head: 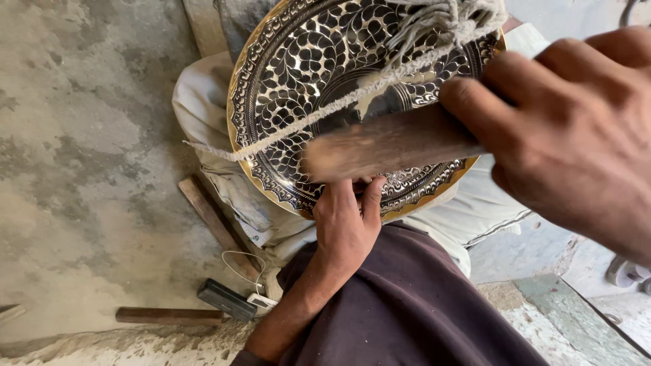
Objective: The person sits on the floor with an engraved decorative metal tray resting on a cloth pad, holds a small punch against the tray's surface with one hand, and strikes the punch with a wooden mallet held in the other hand, working across the patterned areas of the tray.
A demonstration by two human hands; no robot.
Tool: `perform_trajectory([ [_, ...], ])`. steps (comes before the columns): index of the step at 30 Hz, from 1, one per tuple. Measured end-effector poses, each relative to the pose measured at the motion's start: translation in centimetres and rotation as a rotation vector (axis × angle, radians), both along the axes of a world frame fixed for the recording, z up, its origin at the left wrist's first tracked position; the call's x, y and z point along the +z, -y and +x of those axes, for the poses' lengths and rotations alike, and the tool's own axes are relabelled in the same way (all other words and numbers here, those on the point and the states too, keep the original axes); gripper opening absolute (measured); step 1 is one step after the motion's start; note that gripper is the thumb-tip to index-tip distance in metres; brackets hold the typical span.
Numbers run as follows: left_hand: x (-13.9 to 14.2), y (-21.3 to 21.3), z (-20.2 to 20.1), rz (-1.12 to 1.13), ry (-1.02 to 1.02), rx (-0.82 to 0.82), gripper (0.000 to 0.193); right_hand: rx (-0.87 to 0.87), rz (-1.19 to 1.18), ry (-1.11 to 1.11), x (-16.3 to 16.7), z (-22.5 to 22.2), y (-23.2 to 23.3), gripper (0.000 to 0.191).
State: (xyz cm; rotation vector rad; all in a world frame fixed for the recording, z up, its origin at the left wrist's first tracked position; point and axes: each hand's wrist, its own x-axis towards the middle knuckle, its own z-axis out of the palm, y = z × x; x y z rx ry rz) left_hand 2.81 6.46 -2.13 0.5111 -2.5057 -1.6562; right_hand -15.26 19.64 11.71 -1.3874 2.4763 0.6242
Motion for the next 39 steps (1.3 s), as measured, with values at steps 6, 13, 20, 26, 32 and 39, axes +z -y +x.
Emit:
perform_trajectory([
  [6,0.2,0.0,-0.1,0.028,-0.001,-0.01,0.021,-0.064,0.108,0.002,0.4,0.2,0.3,0.026],
  [13,-0.6,-0.1,0.2,0.024,0.018,-0.014,0.024,-0.014,-0.043,0.038,1.9,-0.6,1.5,0.033],
  [20,-0.7,-0.2,0.3,0.072,0.109,0.015,0.024,-0.105,0.149,-0.008,4.8,2.7,1.5,0.032],
  [26,1.9,0.4,2.9,-0.107,-0.171,-0.079,0.015,-0.423,-0.454,0.176,4.8,6.3,-3.9,0.052],
  [32,2.2,-0.1,5.6,-0.398,-0.298,-0.386,0.02,-1.038,-0.656,0.198,-2.7,10.8,-9.3,0.054],
  [39,-1.7,-1.3,5.7,-0.442,-0.385,-0.405,0.022,-1.288,-1.262,0.587,-8.9,16.7,-9.9,0.049],
])
